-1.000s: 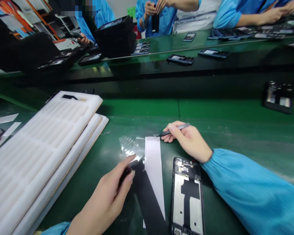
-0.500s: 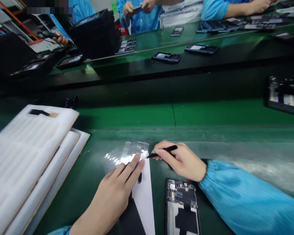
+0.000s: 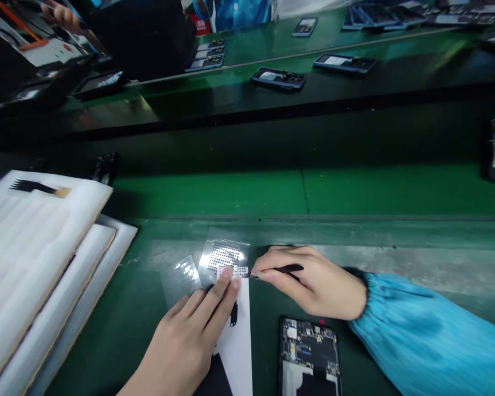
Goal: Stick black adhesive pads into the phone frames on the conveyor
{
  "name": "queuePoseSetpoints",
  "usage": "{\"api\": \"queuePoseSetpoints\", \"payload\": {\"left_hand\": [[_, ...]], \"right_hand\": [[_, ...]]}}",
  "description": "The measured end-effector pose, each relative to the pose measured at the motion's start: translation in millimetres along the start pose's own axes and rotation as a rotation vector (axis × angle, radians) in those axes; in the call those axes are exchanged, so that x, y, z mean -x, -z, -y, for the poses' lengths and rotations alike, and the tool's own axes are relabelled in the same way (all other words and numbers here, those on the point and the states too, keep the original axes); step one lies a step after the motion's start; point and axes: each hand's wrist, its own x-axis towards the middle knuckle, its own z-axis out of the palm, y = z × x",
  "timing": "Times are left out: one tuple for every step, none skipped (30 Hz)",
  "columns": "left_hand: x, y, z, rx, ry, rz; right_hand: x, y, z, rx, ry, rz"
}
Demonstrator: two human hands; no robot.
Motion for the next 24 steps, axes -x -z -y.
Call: {"api": "queuePoseSetpoints", "payload": {"left_hand": [[0,-0.8,0,-0.003,0.0,-0.004],[0,-1.5,0,-0.009,0.0,-0.01],[0,-2.1,-1,-0.016,0.001,-0.019],[0,-2.6,-1,-0.023,0.004,-0.031],[0,-3.0,-1,-0.029,0.007,-0.042],[0,-3.3,-2,-0.037,0.012,-0.057],[0,-3.7,-2,-0.046,0.017,-0.069],[0,-4.1,-3,-0.056,0.021,-0.08],[-1,-4.5,-3,-0.065,0.022,-0.085],[-1,-5.1,-3,-0.074,0.021,-0.088],[-1,-5.6,-4,-0.082,0.017,-0.088],[-1,-6.1,-4,-0.086,0.012,-0.086],[-1,-6.5,-5,-0.089,0.011,-0.084],[-1,-6.8,-5,-0.094,0.011,-0.085],[-1,-7.0,-6,-0.1,0.015,-0.086],[-1,-7.1,-6,-0.108,0.021,-0.091],[-2,-7.1,-6,-0.115,0.025,-0.095],[-2,-7.2,-6,-0.122,0.027,-0.101],[-2,-7.4,-7,-0.13,0.028,-0.109],[-1,-8.0,-7,-0.135,0.027,-0.117],[-1,-9.0,-7,-0.139,0.028,-0.126],[-1,-10.4,-7,-0.141,0.029,-0.137],[0,-12.1,-7,-0.143,0.034,-0.148],[1,-14.0,-7,-0.144,0.04,-0.158]], "right_hand": [[-1,0,1,-0.002,-0.003,-0.002],[-1,-1,1,0.002,-0.005,-0.006],[-1,-1,1,0.008,-0.006,-0.011],[-2,-1,2,0.015,-0.006,-0.014],[-2,-2,2,0.021,-0.005,-0.02],[-2,-2,2,0.026,-0.005,-0.024],[-3,-2,3,0.03,-0.004,-0.027],[-3,-2,3,0.031,-0.001,-0.029],[-3,-2,3,0.033,0.003,-0.032],[-3,-3,3,0.035,0.008,-0.035],[-3,-3,3,0.036,0.015,-0.037],[-3,-4,3,0.035,0.022,-0.039],[-2,-4,3,0.035,0.029,-0.042],[-2,-5,3,0.037,0.036,-0.046],[-1,-6,3,0.039,0.046,-0.051],[0,-7,3,0.039,0.057,-0.058],[1,-8,2,0.04,0.066,-0.066],[2,-9,2,0.04,0.077,-0.072],[3,-11,1,0.041,0.087,-0.076],[5,-12,0,0.042,0.092,-0.081],[6,-14,0,0.045,0.093,-0.088],[8,-16,-1,0.046,0.088,-0.097],[9,-18,-2,0.033,0.071,-0.111],[10,-20,-2,0.005,0.044,-0.129]]}}
